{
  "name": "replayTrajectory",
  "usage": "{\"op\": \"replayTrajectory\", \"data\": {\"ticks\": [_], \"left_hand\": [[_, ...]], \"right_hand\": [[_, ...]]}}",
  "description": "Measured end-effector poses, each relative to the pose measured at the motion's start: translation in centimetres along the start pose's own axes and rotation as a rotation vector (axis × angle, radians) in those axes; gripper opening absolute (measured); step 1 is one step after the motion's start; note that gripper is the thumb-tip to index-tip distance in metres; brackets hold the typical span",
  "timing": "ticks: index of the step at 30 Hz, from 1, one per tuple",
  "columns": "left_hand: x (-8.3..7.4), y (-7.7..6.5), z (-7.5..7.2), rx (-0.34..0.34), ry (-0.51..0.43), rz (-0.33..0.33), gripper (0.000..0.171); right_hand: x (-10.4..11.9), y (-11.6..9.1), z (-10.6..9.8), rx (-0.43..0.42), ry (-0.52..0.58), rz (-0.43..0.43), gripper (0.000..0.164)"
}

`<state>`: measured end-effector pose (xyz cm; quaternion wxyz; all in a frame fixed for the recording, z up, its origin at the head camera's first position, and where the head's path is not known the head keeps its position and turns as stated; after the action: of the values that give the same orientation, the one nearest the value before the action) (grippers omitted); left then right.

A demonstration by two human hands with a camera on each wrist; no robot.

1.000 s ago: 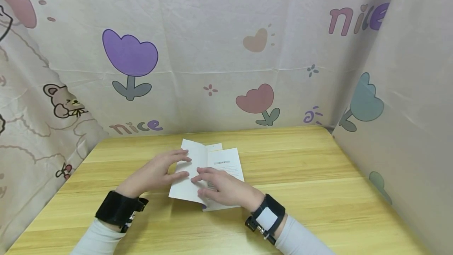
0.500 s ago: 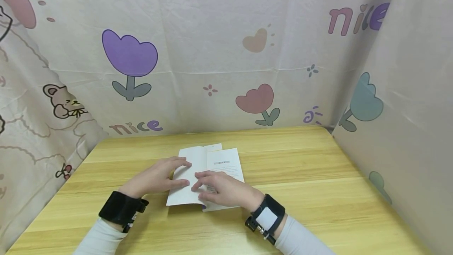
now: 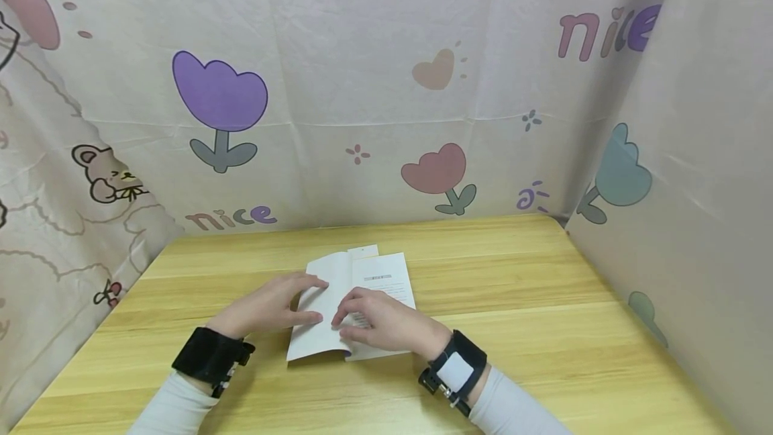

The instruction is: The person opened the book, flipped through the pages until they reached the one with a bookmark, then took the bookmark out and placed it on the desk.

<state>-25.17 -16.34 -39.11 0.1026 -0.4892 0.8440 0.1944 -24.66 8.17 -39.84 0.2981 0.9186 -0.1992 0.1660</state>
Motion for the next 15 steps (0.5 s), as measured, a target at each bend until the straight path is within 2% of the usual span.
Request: {"op": "replayTrajectory", "data": {"ticks": [9, 15], "left_hand": [[0.35, 0.14, 0.45, 0.017, -0.012, -0.011, 0.060], [0.46, 0.21, 0.69, 0.026, -0.028, -0.014, 0.060]], "right_hand": [[0.13, -0.03, -0.43, 0.042, 0.002, 0.039, 0.018], [-0.38, -0.15, -1.02, 0.031, -0.011, 0.111, 0.020]]}}
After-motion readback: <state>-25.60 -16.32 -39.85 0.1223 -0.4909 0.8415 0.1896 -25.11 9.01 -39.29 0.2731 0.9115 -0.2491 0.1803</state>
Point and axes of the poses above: each hand's wrist, its own y-axis towards the middle knuckle, its own z-axis out of the palm, x = y × z, the point moved 1 cm from there along y, towards the middle knuckle, and after that the axes turned 10 degrees about -x, right-handed, at the moved point
